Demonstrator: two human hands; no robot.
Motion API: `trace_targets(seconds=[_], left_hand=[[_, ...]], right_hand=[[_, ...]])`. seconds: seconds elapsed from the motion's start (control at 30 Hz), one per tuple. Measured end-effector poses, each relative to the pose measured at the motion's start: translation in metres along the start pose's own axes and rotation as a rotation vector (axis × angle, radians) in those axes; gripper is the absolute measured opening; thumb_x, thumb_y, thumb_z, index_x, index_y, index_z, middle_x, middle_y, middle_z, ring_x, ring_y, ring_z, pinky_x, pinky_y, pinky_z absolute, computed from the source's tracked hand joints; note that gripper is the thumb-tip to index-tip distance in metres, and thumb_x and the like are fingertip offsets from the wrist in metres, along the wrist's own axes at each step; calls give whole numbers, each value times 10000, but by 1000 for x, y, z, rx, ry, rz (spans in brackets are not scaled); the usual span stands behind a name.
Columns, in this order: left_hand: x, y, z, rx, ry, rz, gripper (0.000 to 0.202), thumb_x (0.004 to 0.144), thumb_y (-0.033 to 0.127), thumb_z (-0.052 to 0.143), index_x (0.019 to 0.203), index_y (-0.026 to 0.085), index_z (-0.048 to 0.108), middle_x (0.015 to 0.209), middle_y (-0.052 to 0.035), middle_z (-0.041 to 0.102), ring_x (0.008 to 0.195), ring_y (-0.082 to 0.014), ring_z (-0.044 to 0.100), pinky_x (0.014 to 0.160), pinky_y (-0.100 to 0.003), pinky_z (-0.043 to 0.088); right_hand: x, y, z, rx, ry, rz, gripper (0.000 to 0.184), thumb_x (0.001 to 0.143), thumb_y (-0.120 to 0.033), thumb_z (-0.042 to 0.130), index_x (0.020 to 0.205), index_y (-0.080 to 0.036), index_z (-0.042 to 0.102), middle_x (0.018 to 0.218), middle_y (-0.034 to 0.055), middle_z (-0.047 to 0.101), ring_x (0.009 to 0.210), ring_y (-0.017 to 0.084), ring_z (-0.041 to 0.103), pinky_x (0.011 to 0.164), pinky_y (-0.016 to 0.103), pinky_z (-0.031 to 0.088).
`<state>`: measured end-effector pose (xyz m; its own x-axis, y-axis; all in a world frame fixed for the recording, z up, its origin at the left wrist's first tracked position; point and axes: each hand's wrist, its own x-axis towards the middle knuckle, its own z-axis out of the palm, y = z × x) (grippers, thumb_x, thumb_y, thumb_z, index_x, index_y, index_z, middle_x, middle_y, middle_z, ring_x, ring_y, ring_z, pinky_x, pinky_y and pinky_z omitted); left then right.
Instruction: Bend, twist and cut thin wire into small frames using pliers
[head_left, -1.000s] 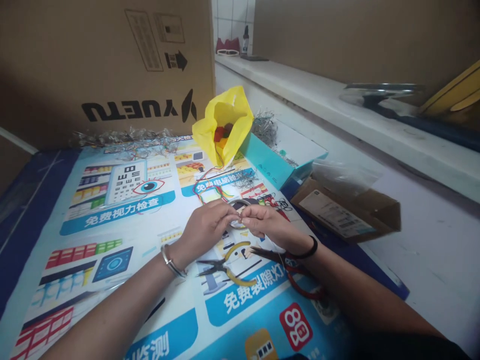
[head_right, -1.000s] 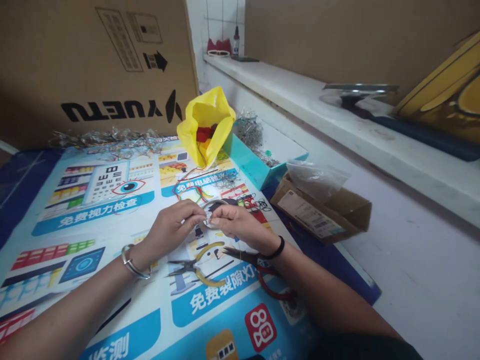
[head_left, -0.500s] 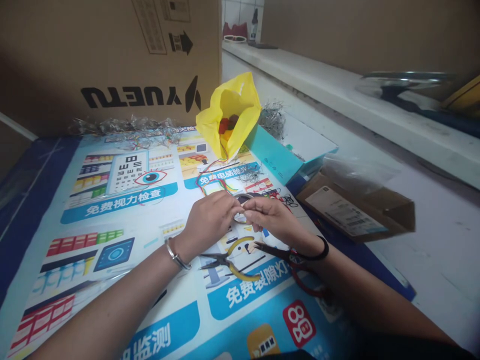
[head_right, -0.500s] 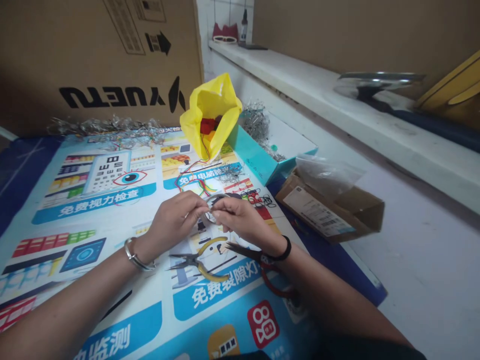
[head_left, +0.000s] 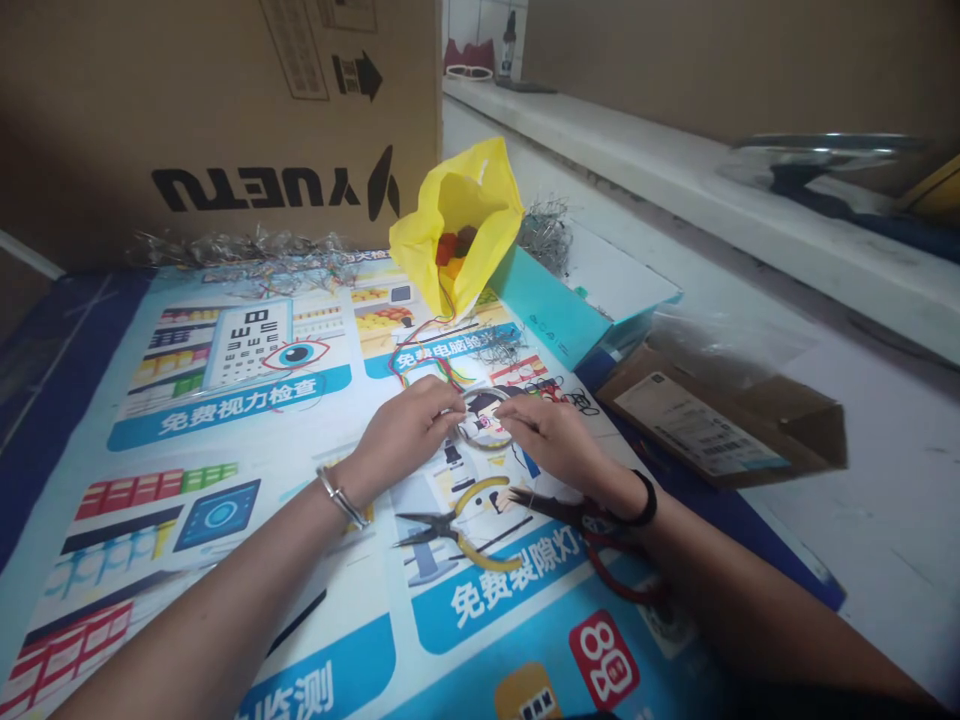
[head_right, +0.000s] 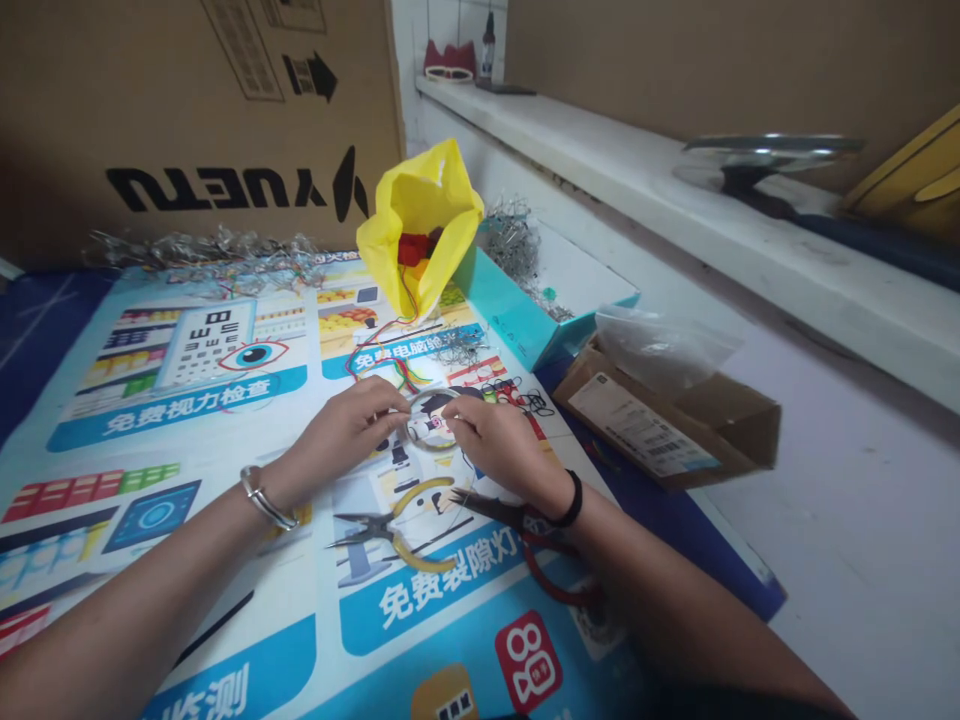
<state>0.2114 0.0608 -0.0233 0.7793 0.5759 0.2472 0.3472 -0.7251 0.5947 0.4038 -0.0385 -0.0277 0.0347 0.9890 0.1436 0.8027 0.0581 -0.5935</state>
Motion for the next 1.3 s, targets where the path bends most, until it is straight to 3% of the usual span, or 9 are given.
trace_targets(seconds=[0.13,0.33,0.63,0.87,1.1,1.3], left_hand=[[-2,-5,4,80,-83,-16,230,829,100,466,914,224,639,952,-16,577,859,-156,570,744,-281,469],[-5,-2,1,261,-159,2,299,849,114,419,980,246,653,1042,-20,576,870,-166,589,705,-273,470],[-3,6,-6,473,-219,98,366,783,45,465,1009,271,643,1028,-34,587,879,-199,577,631,-280,439],[-3,2,-6,422,-228,98,398,772,37,468,1041,274,642,1059,-36,585,930,-205,567,679,-283,461],[0,-7,-8,230,-236,71,383,789,42,469,1042,254,663,1065,-27,599,994,-190,552,830,-291,465],[2,-12,-8,154,-212,37,332,842,85,437,1055,210,658,1017,-42,610,974,-183,554,833,-288,467]], right_hand=[[1,-3,1,-117,-33,18,229,869,-223,464,968,-225,670,917,40,714,818,173,644,722,243,419],[3,-13,-1,-218,-77,50,241,864,-239,466,984,-239,675,871,39,723,779,182,650,675,244,407],[7,-14,4,-258,-83,45,235,858,-230,470,956,-240,683,852,35,728,753,180,653,641,246,396],[7,-12,6,-260,-80,16,242,868,-229,455,938,-243,687,860,31,726,762,171,649,663,240,404],[8,-19,2,-285,-70,66,244,864,-216,460,948,-236,688,832,36,721,753,162,642,651,224,399],[7,-22,-1,-300,-100,71,250,873,-222,448,952,-228,686,851,32,718,781,152,644,676,212,403]])
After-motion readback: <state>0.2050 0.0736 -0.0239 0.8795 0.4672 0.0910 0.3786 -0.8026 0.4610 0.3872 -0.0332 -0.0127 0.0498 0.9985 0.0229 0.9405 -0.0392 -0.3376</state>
